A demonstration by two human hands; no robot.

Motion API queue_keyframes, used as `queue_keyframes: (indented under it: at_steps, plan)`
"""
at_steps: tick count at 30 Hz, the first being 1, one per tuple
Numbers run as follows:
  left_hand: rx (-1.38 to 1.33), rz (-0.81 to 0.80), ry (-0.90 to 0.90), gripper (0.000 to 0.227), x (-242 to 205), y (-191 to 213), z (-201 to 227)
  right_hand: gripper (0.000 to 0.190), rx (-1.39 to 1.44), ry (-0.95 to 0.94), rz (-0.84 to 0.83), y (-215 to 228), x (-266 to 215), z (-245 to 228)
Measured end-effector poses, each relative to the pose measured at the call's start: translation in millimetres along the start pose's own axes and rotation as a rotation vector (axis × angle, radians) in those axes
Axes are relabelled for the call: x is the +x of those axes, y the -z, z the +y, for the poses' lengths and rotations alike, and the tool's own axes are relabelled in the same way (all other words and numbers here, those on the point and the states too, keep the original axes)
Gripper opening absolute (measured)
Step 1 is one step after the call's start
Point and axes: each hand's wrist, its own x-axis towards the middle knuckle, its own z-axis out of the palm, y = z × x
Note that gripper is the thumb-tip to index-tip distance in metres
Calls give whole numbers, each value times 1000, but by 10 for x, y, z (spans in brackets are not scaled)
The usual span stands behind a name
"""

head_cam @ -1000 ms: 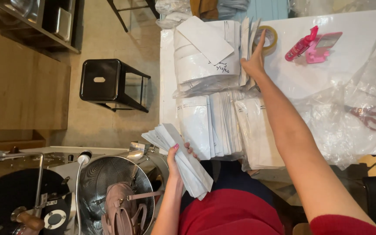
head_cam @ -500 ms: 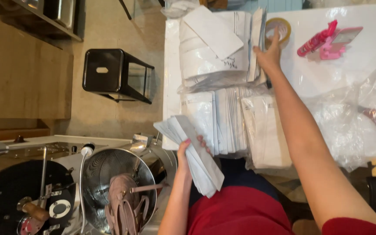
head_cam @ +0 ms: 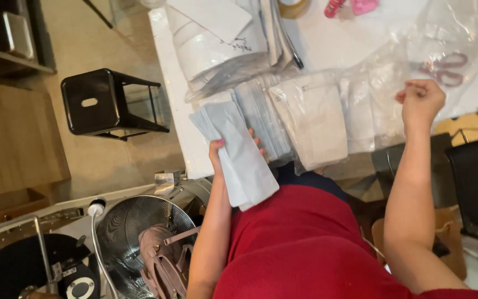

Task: The person repeatedly picks up stacks of white pouches from a table, fans them out to separate them, and places them back down. The person continues this cycle of picking, fanning, and placing pouches throughout the clip.

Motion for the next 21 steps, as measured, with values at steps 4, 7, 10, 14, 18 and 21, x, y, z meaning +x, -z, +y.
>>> queue_keyframes:
  at_steps: [4,7,10,14,18,21]
  plan:
    - [7,164,31,64,193,137,-90,20,330,-360,-338,-92,-423,-133]
    - [119,301,79,64,413,388,-106,31,195,-321,-522,-406,-793,-217]
    - [246,393,123,57,586,516,-159,35,43,-235,-556,-450,-939,-413]
    - [299,397,158,47,644,455,-185,44,-137,281,52,-243,-595,-404]
    - [317,444,165,47,524,657,-293,63,-306,171,8,-83,-112,-125]
    - [329,464,169,49,589,845,-296,96,-355,-74,-363,-287,133,70]
